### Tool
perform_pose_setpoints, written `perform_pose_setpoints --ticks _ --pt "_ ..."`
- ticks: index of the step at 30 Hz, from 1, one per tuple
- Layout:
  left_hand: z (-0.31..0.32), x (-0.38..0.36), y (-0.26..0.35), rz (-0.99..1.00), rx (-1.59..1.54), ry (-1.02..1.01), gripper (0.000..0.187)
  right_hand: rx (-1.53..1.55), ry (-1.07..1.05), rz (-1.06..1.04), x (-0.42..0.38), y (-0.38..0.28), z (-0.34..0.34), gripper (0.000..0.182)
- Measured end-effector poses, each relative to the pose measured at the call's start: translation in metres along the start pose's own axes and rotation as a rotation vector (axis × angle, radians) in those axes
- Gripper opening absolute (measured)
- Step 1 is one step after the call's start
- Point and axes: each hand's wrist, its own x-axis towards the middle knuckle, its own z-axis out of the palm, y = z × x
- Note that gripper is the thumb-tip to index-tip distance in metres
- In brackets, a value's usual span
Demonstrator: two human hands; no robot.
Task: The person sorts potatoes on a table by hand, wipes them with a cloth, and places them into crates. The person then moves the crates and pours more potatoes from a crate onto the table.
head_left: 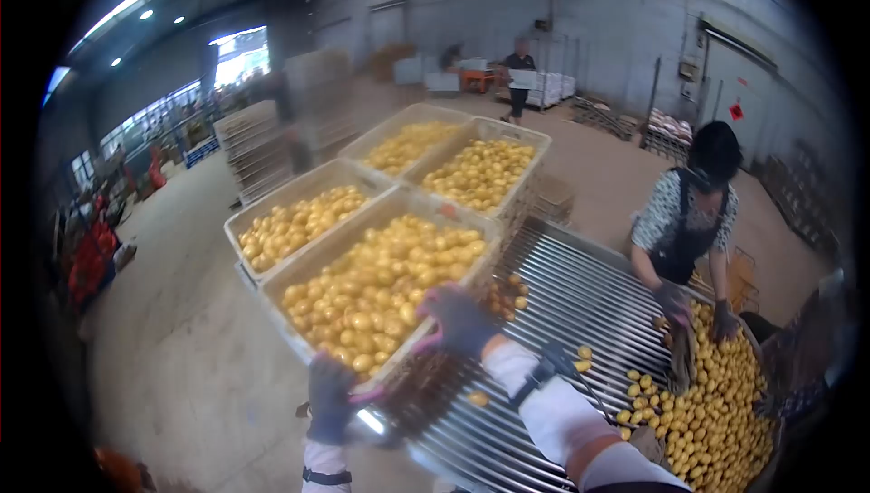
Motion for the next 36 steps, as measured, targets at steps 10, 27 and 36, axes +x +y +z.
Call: perform_pose_setpoints --ticks 10,27,36 --pt "0.003 -0.008 0.04 -0.044 0.086 -0.087 0.036 0.187 0.423 -0.053 -0.031 0.029 0.051 0.061" --pt "0.032 -0.053 0.391 -0.034 0.026 -1.073 0.058 0.278 0.437 -0.086 -0.369 0.111 -0.013 0.084" --pt "0.058 0.0 0.536 0.382 -0.636 -0.563 0.042 1.198 0.672 0.629 -0.539 0.114 -0.008 0.064"
